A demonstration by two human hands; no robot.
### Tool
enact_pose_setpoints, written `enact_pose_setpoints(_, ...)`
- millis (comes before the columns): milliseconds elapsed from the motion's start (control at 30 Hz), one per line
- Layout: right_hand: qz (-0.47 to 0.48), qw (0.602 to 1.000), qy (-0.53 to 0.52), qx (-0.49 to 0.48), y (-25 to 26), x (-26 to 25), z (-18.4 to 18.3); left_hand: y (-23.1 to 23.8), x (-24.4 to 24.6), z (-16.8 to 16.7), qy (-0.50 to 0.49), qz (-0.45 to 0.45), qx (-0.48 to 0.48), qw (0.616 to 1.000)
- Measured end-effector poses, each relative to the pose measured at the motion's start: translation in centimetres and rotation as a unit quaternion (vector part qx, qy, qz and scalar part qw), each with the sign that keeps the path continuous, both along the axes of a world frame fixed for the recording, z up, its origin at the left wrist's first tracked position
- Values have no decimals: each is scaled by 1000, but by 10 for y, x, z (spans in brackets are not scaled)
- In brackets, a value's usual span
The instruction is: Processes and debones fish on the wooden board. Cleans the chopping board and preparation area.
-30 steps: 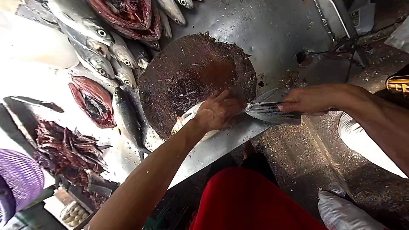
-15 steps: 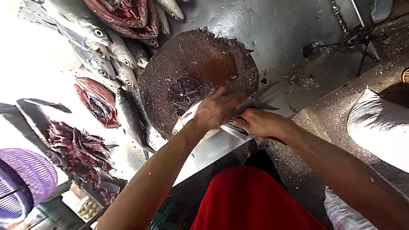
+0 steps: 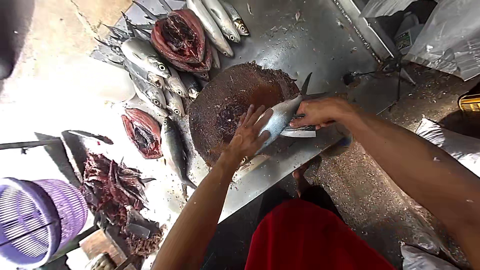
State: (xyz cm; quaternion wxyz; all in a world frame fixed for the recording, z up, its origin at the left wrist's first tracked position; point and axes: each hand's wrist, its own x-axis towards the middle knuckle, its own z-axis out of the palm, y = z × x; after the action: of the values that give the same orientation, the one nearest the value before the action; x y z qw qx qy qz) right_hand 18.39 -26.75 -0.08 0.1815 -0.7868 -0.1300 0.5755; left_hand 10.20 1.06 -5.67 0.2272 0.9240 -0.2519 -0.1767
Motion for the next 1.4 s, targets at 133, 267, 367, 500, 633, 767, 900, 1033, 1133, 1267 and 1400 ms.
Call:
enact_pose_setpoints(133, -5, 1000, -2, 10, -3, -12, -5, -3, -4, -4, -8, 35, -7, 999)
enact_pose_setpoints(267, -34, 999, 4, 13, -17, -40, 0, -7, -4, -1, -3, 26, 0, 1000)
enact_pose_setpoints(367, -90, 995, -19, 34, 7, -62, -15, -5, -1, -3, 17, 31, -9, 999)
enact_pose_setpoints(500, -97, 995, 10, 26, 8, -82, -6, -10, 0, 0, 24, 26, -5, 999)
enact_pose_setpoints(633, -144, 989, 14, 34, 27, -99, -8, -6, 2, -2, 37, 28, -15, 999)
enact_pose_setpoints(767, -162, 986, 18, 30, 30, -119, 2, -6, 3, 0, 49, 13, -17, 999)
enact_pose_setpoints(900, -213, 977, 15, 27, 50, -133, 3, -3, 6, -1, 54, 1, -26, 998)
enact_pose_setpoints(1033, -241, 971, 6, -2, 73, -142, 11, -1, 9, -6, 39, -3, -38, 999)
enact_pose_setpoints(1133, -262, 965, 6, -6, 88, -158, 18, 2, 4, -9, 29, -7, -58, 998)
enact_pose_setpoints(1267, -317, 948, 4, -18, 114, -176, 20, 6, 6, -12, 27, -10, -67, 997)
enact_pose_setpoints(1400, -337, 941, 6, -34, 123, -200, 29, 5, 0, -12, 25, -28, -58, 998)
